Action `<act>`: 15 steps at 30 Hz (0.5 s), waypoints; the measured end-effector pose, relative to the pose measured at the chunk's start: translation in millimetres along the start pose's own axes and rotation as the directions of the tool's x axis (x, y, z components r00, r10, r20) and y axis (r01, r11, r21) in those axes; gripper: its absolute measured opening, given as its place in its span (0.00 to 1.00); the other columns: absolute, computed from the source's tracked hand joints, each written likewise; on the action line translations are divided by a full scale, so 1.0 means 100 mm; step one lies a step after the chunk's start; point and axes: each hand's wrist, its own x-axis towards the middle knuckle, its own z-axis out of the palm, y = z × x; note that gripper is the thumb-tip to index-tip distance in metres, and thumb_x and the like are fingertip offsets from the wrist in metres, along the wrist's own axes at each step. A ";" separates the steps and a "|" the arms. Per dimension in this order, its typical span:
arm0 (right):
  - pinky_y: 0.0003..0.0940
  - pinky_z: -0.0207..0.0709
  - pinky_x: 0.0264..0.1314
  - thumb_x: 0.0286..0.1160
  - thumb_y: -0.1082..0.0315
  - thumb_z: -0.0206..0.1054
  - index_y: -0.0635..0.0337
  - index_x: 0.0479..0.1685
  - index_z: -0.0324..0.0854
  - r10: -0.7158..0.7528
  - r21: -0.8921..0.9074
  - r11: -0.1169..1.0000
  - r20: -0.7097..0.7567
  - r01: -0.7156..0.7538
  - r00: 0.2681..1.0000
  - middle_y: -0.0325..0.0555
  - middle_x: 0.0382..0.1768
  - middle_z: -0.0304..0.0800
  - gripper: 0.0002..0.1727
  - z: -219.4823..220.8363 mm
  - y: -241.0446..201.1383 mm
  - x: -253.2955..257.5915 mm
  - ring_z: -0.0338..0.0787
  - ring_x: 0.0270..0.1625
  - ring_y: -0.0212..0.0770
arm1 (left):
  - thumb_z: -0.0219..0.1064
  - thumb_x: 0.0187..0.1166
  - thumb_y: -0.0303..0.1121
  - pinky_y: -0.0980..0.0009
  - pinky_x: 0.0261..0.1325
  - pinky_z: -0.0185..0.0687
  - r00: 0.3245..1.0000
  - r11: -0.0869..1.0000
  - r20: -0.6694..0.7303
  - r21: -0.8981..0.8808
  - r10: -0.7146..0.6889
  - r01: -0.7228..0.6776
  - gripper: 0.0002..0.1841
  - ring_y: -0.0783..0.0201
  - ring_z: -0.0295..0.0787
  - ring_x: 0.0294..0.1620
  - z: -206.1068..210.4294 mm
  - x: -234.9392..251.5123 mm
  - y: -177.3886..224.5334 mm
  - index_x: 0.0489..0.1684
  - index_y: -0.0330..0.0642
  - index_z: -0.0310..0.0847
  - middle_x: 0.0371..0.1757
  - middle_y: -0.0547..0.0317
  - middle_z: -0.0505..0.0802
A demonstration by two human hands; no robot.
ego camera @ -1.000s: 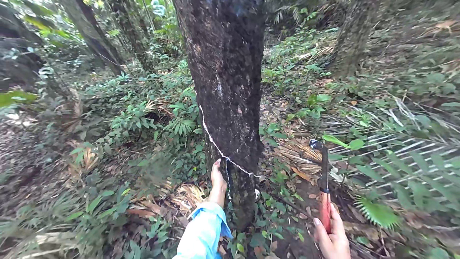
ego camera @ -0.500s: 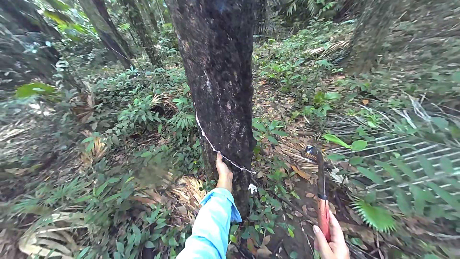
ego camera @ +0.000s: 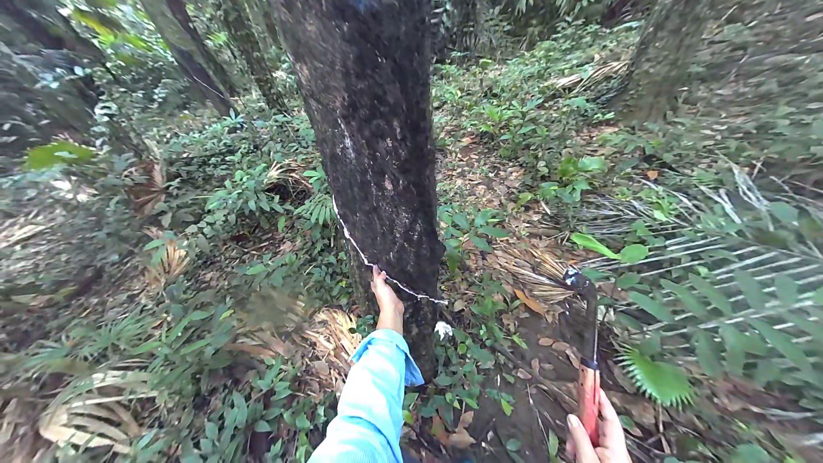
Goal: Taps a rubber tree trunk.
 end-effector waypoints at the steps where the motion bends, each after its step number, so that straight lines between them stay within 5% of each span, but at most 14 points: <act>1: 0.24 0.77 0.27 0.79 0.74 0.56 0.78 0.90 0.42 0.009 0.000 1.000 -0.006 -0.009 1.000 0.68 0.61 0.76 0.40 -0.03 0.01 0.00 0.77 0.26 0.25 | 0.40 0.93 0.31 0.52 0.91 0.50 1.000 1.000 -0.005 -0.010 -0.015 0.015 0.28 0.53 0.52 0.94 0.01 -0.02 0.04 0.94 0.39 0.50 0.95 0.45 0.55; 4: 0.25 0.78 0.28 0.79 0.72 0.57 0.76 0.90 0.43 0.037 0.005 0.999 -0.023 -0.037 0.999 0.65 0.57 0.78 0.40 -0.10 0.05 0.02 0.78 0.26 0.26 | 0.43 0.94 0.33 0.53 0.78 0.71 0.994 0.996 -0.058 -0.028 -0.088 0.087 0.24 0.53 0.74 0.78 0.07 -0.12 0.26 0.86 0.36 0.62 0.82 0.41 0.74; 6: 0.25 0.77 0.27 0.79 0.73 0.56 0.76 0.91 0.42 0.057 0.012 0.998 -0.024 -0.057 0.998 0.63 0.53 0.78 0.41 -0.14 0.06 0.05 0.78 0.24 0.26 | 0.45 0.93 0.32 0.53 0.66 0.77 0.990 0.993 -0.082 -0.005 -0.119 0.119 0.19 0.54 0.80 0.65 0.09 -0.12 0.42 0.75 0.35 0.69 0.70 0.41 0.81; 10: 0.21 0.75 0.24 0.79 0.74 0.56 0.73 0.92 0.42 0.071 0.047 0.996 -0.030 -0.070 0.997 0.59 0.55 0.77 0.41 -0.14 0.07 0.10 0.75 0.22 0.22 | 0.41 0.96 0.34 0.47 0.71 0.75 0.990 0.990 -0.006 0.030 -0.140 0.140 0.23 0.51 0.77 0.74 0.02 0.02 0.46 0.87 0.42 0.58 0.80 0.41 0.75; 15: 0.20 0.74 0.21 0.75 0.70 0.58 0.70 0.91 0.47 0.045 0.080 0.996 -0.049 -0.041 0.998 0.58 0.59 0.80 0.41 -0.09 0.19 0.16 0.76 0.22 0.22 | 0.43 0.95 0.34 0.47 0.73 0.74 0.987 0.983 -0.033 0.098 -0.156 0.158 0.22 0.51 0.75 0.76 0.01 0.00 0.43 0.84 0.39 0.62 0.81 0.41 0.75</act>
